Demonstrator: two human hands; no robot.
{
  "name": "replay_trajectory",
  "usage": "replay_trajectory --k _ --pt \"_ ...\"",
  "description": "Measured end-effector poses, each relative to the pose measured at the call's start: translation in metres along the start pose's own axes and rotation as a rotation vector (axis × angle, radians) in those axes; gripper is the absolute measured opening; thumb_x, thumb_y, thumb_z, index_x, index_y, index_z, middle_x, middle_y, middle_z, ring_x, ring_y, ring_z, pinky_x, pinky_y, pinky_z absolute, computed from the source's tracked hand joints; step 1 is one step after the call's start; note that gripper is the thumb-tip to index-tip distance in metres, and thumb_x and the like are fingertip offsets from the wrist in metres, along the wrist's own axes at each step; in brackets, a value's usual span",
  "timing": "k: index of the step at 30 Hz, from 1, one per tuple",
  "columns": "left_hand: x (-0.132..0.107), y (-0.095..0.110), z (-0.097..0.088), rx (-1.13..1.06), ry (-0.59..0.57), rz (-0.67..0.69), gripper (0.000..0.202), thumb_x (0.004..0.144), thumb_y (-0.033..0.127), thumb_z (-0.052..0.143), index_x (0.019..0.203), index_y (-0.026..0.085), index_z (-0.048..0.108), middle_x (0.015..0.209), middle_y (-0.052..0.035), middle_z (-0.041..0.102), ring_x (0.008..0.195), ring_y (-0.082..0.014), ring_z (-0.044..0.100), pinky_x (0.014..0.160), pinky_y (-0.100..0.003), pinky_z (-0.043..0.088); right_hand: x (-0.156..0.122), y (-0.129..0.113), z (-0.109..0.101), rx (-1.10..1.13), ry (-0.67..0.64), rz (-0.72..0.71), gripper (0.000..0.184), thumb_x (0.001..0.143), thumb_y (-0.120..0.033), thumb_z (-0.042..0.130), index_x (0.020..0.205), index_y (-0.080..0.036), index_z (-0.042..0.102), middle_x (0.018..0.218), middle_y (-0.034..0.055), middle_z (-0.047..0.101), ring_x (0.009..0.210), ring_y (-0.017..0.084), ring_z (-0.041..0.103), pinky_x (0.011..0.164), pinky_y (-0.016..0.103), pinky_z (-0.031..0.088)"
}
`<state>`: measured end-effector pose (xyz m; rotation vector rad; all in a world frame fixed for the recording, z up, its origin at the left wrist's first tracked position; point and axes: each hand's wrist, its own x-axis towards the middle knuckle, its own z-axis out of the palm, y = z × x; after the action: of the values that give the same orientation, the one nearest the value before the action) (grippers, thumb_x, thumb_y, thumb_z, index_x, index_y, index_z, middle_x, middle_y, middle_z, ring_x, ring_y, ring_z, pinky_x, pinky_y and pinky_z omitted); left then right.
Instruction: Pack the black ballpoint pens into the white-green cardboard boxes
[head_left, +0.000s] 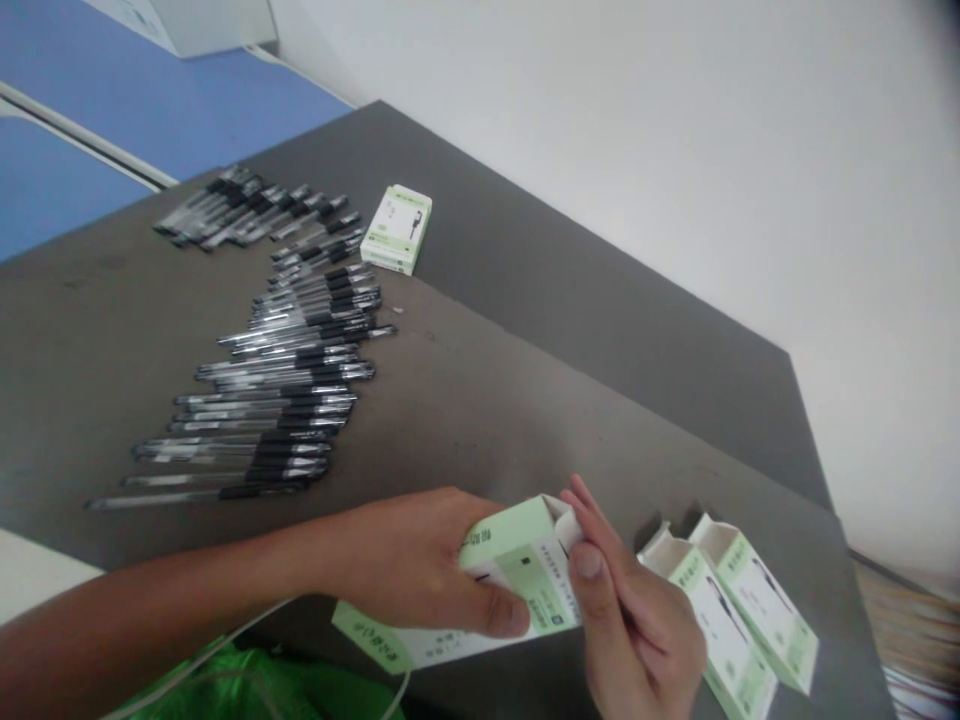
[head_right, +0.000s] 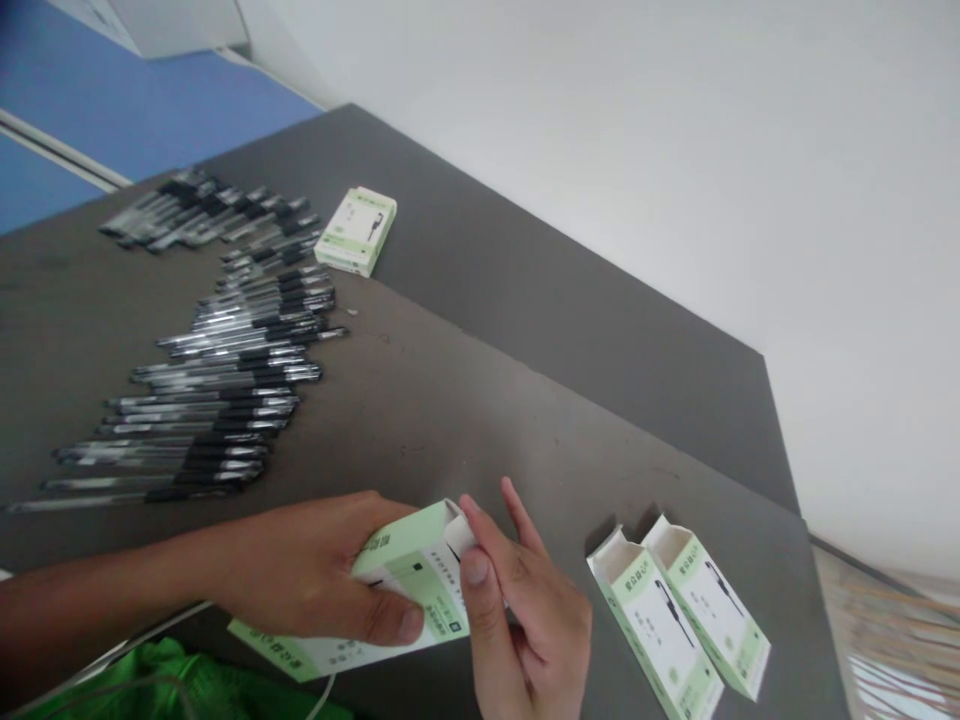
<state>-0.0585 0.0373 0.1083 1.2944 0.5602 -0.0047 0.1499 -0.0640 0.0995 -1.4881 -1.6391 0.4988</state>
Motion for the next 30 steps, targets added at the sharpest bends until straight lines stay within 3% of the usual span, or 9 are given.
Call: replay_trajectory --k 3,8,12,15,21,23,26,28,30 --pt "-0.001 0.000 -0.001 -0.013 -0.012 -0.008 0.021 0.086 0.041 0.074 0.093 0.021 0.069 0.078 0.0023 0.071 0.067 -0.0136 0.065 0.056 -0.016 0.048 0.001 0.002 -0.002 -0.014 0.009 -0.077 0.048 0.100 -0.013 0.063 0.140 -0.039 0.068 0.140 -0.0061 0.070 0.114 0.022 0.078 0.114 0.047 0.059" --pt "0.001 -0.002 -0.001 -0.005 -0.017 -0.046 0.024 0.087 0.043 0.073 0.096 0.021 0.070 0.083 0.0007 0.073 0.071 -0.0162 0.068 0.058 -0.018 0.049 0.001 -0.001 -0.001 -0.083 0.030 -0.126 0.046 0.099 -0.013 0.066 0.139 -0.037 0.070 0.130 -0.0036 0.077 0.105 0.022 0.081 0.111 0.046 0.061" --pt "0.002 -0.002 -0.001 0.037 0.015 -0.049 0.024 0.087 0.042 0.072 0.099 0.021 0.071 0.084 0.0008 0.075 0.072 -0.0164 0.069 0.058 -0.018 0.049 -0.002 -0.006 0.000 -0.102 0.069 0.084 0.039 0.099 -0.025 0.072 0.133 -0.044 0.072 0.125 -0.0054 0.079 0.107 0.024 0.081 0.081 0.033 0.072" --pt "0.001 0.000 -0.002 0.089 0.029 -0.027 0.023 0.089 0.042 0.071 0.097 0.021 0.071 0.083 0.0011 0.075 0.071 -0.0162 0.069 0.059 -0.018 0.048 -0.002 -0.009 0.002 -0.046 0.064 0.160 0.036 0.099 -0.031 0.072 0.132 -0.045 0.073 0.119 -0.0047 0.080 0.108 0.026 0.080 0.066 0.028 0.072" --pt "-0.001 0.004 -0.001 0.183 0.065 -0.021 0.020 0.090 0.040 0.069 0.100 0.022 0.072 0.083 0.0021 0.075 0.070 -0.0163 0.068 0.059 -0.020 0.045 -0.003 -0.008 0.003 0.031 0.069 0.212 0.035 0.100 -0.027 0.071 0.131 -0.043 0.074 0.114 -0.0053 0.082 0.114 0.028 0.078 0.076 0.036 0.073" --pt "-0.001 0.004 -0.001 0.176 0.053 -0.033 0.020 0.091 0.039 0.067 0.100 0.022 0.071 0.084 0.0020 0.075 0.070 -0.0164 0.067 0.059 -0.020 0.046 -0.003 -0.006 0.004 0.011 0.080 0.175 0.038 0.100 -0.022 0.070 0.130 -0.044 0.074 0.115 -0.0076 0.082 0.113 0.026 0.079 0.090 0.043 0.071" --pt "0.000 0.004 -0.001 0.156 0.038 -0.038 0.018 0.091 0.038 0.067 0.098 0.022 0.071 0.085 0.0019 0.076 0.072 -0.0167 0.068 0.060 -0.021 0.046 -0.001 -0.004 0.004 0.007 0.061 0.059 0.045 0.098 -0.016 0.070 0.131 -0.045 0.073 0.112 -0.0097 0.083 0.095 0.023 0.083 0.109 0.055 0.062" --pt "0.001 0.004 -0.002 0.158 0.052 -0.033 0.017 0.089 0.037 0.067 0.097 0.022 0.071 0.084 0.0025 0.075 0.072 -0.0165 0.067 0.059 -0.020 0.045 -0.001 -0.006 0.006 0.003 0.079 0.049 0.045 0.096 -0.015 0.072 0.130 -0.045 0.074 0.109 -0.0096 0.083 0.089 0.022 0.084 0.110 0.057 0.061" --pt "0.002 0.005 -0.003 0.182 0.061 -0.028 0.014 0.088 0.034 0.068 0.096 0.022 0.070 0.083 0.0031 0.075 0.071 -0.0160 0.067 0.058 -0.020 0.043 -0.003 -0.010 0.008 -0.025 0.145 0.135 0.040 0.096 -0.019 0.074 0.125 -0.046 0.077 0.107 -0.0091 0.084 0.095 0.024 0.083 0.101 0.052 0.066"
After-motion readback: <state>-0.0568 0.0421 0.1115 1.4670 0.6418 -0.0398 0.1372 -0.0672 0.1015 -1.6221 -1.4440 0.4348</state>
